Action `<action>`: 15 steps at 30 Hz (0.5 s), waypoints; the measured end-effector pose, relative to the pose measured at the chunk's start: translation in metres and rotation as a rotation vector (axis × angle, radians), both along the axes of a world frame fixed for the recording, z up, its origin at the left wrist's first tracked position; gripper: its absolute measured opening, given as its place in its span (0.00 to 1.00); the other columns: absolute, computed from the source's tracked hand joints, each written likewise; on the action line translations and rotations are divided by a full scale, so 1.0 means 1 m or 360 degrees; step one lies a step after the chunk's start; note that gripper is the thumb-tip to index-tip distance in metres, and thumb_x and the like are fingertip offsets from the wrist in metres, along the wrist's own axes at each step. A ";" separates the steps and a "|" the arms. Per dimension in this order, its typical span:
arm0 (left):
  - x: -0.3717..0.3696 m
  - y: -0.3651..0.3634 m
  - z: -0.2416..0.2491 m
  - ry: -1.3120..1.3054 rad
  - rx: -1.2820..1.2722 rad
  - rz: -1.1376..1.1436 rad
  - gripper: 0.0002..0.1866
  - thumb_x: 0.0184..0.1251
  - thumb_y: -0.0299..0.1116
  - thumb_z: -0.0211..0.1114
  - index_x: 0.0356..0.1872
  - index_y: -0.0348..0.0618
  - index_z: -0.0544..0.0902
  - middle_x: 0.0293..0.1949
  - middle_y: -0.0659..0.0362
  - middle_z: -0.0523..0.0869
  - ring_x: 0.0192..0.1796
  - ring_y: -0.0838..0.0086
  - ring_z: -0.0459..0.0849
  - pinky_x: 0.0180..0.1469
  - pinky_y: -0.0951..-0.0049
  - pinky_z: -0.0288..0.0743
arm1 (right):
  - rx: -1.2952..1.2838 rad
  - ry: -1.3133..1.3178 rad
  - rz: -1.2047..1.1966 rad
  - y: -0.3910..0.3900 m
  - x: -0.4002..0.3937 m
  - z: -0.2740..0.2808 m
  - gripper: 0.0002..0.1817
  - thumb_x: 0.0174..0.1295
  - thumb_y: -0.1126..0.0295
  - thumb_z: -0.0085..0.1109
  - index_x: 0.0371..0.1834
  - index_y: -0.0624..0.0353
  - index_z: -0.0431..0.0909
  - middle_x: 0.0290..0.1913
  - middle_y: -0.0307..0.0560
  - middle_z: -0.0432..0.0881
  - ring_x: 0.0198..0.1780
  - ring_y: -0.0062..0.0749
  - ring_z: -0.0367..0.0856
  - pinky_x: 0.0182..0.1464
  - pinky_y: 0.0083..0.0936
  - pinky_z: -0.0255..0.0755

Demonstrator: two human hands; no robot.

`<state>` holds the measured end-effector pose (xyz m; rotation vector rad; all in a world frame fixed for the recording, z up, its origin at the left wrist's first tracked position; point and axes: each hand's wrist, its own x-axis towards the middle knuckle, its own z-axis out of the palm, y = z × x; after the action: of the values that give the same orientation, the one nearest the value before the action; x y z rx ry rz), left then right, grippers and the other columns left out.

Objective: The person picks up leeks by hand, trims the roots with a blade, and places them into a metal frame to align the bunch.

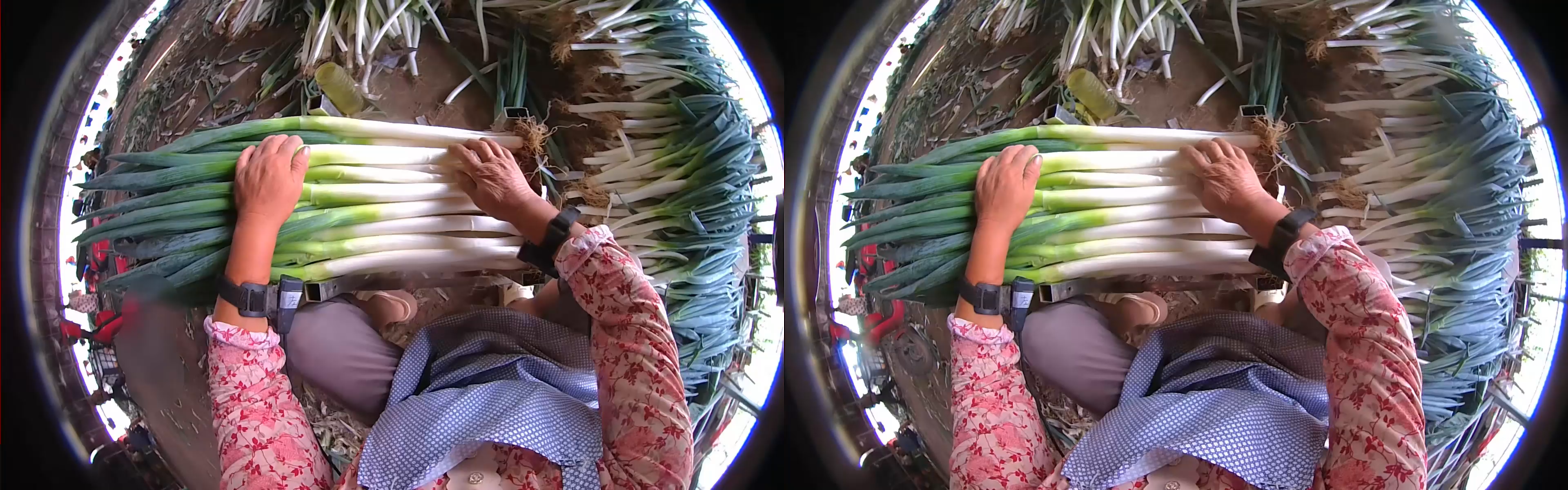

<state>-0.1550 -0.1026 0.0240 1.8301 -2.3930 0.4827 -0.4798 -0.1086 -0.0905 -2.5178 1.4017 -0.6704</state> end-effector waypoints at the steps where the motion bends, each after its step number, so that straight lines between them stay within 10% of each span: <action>1: 0.003 -0.003 -0.003 0.0008 -0.0013 -0.0019 0.15 0.68 0.44 0.53 0.46 0.47 0.79 0.47 0.58 0.81 0.52 0.63 0.76 0.57 0.60 0.64 | 0.0014 -0.0033 -0.0006 0.000 0.001 -0.001 0.19 0.63 0.59 0.49 0.56 0.51 0.69 0.55 0.48 0.72 0.60 0.45 0.66 0.60 0.43 0.59; 10: 0.001 -0.008 -0.004 -0.0042 0.0007 0.0009 0.14 0.69 0.43 0.52 0.45 0.47 0.78 0.49 0.58 0.81 0.55 0.66 0.76 0.59 0.63 0.63 | 0.0039 -0.0029 -0.0217 -0.004 -0.001 -0.015 0.21 0.65 0.65 0.49 0.62 0.50 0.66 0.55 0.50 0.71 0.60 0.43 0.68 0.58 0.44 0.62; 15: 0.001 -0.008 -0.005 -0.0017 0.0025 0.0008 0.14 0.68 0.43 0.52 0.45 0.46 0.78 0.48 0.59 0.82 0.56 0.66 0.75 0.59 0.60 0.61 | -0.0083 0.0160 -0.0075 -0.051 -0.033 -0.009 0.08 0.52 0.72 0.53 0.35 0.54 0.76 0.40 0.40 0.77 0.52 0.38 0.74 0.48 0.31 0.75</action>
<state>-0.1542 -0.1108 0.0193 1.8449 -2.4069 0.4767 -0.5124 -0.1596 -0.0991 -2.5993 1.5000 -0.6039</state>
